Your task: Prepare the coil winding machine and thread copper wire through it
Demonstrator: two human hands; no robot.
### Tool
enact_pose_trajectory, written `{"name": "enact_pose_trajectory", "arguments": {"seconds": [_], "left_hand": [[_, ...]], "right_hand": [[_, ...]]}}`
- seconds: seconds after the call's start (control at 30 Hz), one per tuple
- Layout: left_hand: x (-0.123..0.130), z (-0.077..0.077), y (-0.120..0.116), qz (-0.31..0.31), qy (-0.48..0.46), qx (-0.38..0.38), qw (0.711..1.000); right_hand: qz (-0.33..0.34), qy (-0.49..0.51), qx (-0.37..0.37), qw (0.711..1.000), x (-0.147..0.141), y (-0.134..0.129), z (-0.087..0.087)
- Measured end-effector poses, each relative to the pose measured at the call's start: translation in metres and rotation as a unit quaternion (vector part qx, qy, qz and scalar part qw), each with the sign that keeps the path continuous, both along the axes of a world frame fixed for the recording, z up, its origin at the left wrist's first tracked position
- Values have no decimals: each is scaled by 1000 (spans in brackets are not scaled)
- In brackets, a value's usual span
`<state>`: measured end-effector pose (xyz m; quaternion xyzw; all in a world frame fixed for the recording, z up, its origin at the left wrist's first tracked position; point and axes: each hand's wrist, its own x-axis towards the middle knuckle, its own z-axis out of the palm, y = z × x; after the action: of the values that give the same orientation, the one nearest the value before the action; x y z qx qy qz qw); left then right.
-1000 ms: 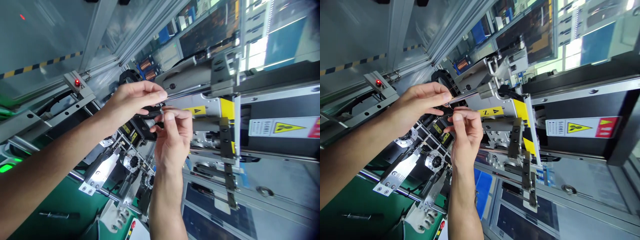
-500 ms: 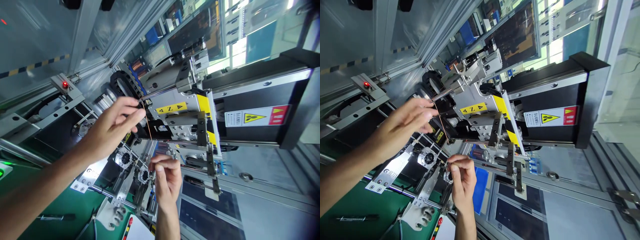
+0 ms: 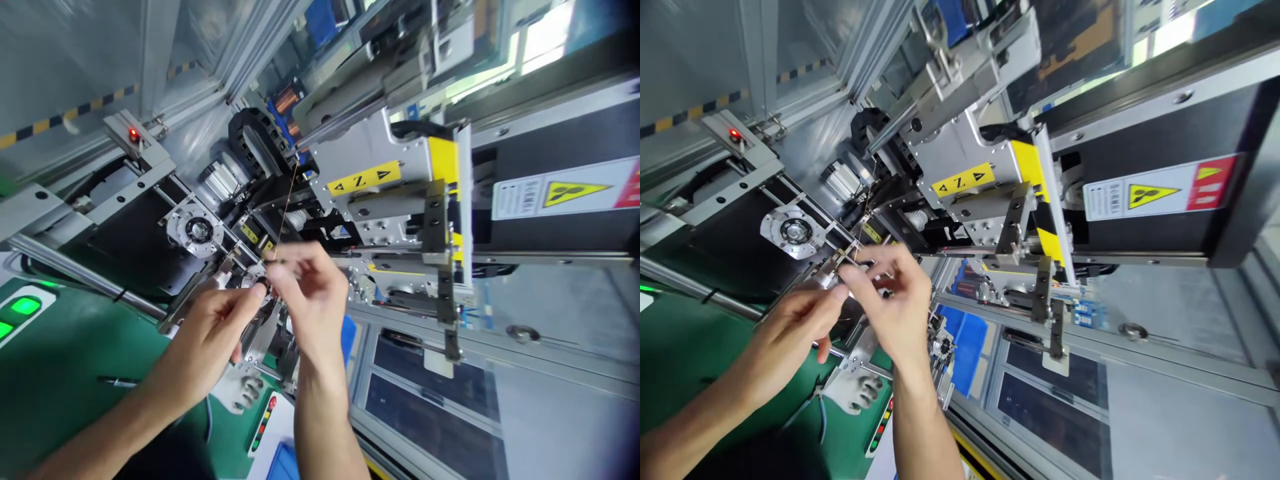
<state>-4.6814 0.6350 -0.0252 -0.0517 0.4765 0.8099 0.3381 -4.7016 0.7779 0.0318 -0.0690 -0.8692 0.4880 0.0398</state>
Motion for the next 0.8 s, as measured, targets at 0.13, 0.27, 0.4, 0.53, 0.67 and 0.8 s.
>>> {"name": "enact_pose_trajectory", "arguments": {"seconds": [0.13, 0.27, 0.4, 0.53, 0.67, 0.8], "left_hand": [[0, 1, -28, 53, 189, -208, 958], [-25, -5, -38, 122, 284, -346, 886], [-47, -21, -28, 108, 347, -347, 865], [-50, -27, -19, 69, 416, -412, 808], [-49, -22, -17, 21, 458, -484, 745], [-58, -21, -9, 34, 445, -473, 760]], "right_hand": [[-4, -24, 15, 1000, -36, -12, -15], [-44, -6, 64, 997, -25, -4, -36], [-60, -13, 34, 998, -9, 7, -48], [-40, -21, -10, 999, -10, 11, -49], [-59, -5, 75, 995, -17, 15, -51], [-12, -68, 147, 987, -20, 22, -58]]}}
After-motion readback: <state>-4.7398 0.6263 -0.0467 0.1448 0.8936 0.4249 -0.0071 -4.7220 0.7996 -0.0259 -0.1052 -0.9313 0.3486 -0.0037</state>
